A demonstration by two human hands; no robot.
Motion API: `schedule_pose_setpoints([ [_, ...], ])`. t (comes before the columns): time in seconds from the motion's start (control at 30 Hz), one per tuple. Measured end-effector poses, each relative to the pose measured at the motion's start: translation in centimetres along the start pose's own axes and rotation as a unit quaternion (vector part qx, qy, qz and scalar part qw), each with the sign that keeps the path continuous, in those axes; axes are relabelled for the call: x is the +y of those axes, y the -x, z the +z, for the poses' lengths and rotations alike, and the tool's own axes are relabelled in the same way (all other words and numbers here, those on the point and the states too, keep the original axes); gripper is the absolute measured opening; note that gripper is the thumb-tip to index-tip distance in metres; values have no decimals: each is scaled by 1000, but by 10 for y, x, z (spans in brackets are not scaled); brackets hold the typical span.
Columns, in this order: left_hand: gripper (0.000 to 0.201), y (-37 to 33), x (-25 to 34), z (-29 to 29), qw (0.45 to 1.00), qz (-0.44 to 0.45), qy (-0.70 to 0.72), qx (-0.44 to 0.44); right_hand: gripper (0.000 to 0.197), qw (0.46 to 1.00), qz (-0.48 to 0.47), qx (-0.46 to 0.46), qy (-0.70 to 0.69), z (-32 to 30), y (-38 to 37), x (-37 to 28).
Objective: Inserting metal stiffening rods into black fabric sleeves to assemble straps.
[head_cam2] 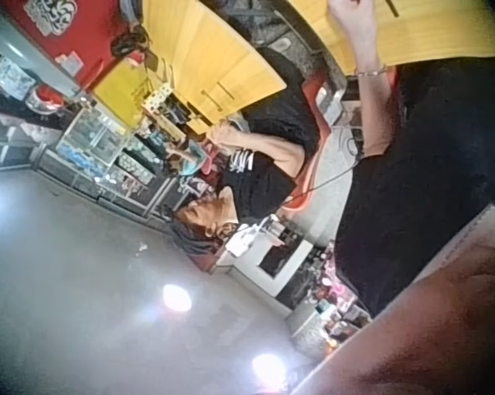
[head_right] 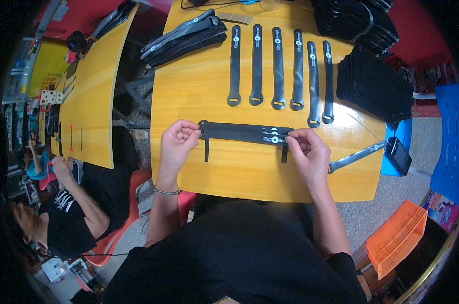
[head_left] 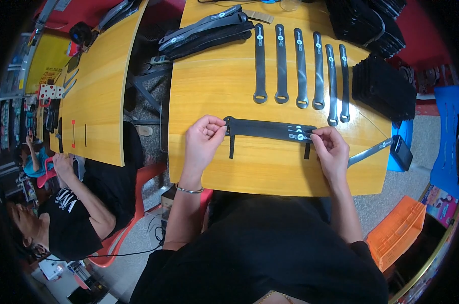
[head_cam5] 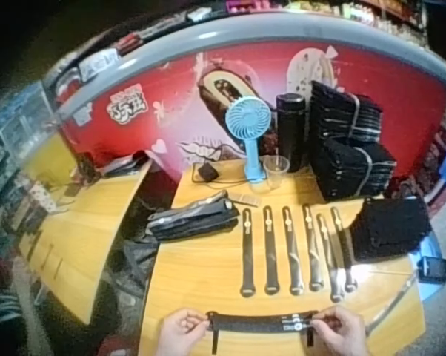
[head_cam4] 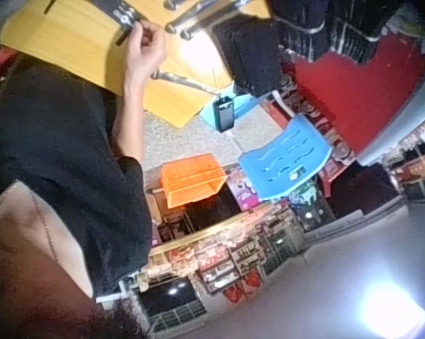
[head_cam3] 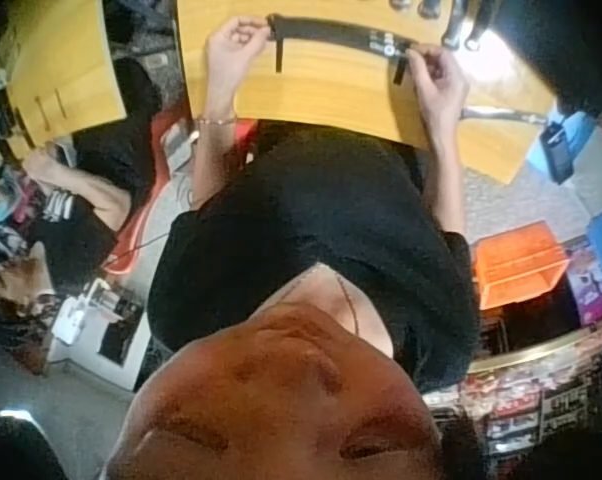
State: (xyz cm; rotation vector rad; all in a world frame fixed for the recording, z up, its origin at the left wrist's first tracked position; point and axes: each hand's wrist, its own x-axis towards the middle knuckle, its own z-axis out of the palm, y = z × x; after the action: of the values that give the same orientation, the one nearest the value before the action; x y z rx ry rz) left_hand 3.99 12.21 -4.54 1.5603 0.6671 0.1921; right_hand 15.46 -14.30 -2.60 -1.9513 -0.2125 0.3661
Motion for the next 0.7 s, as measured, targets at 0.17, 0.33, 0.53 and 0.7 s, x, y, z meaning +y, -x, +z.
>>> schedule_pose_setpoints([
  [0.17,9,0,-2,0,1000,4,-20,4,9,1000,-4,-3,9,0,0,-1],
  [0.33,9,0,-1,0,1000,4,-21,3,9,1000,-4,-3,-14,0,0,2],
  [0.53,9,1,0,0,1000,6,-22,1,12,1000,-2,3,-9,1,0,0],
  [0.7,9,0,-2,0,1000,7,-23,2,13,1000,-4,4,-8,2,-1,0],
])
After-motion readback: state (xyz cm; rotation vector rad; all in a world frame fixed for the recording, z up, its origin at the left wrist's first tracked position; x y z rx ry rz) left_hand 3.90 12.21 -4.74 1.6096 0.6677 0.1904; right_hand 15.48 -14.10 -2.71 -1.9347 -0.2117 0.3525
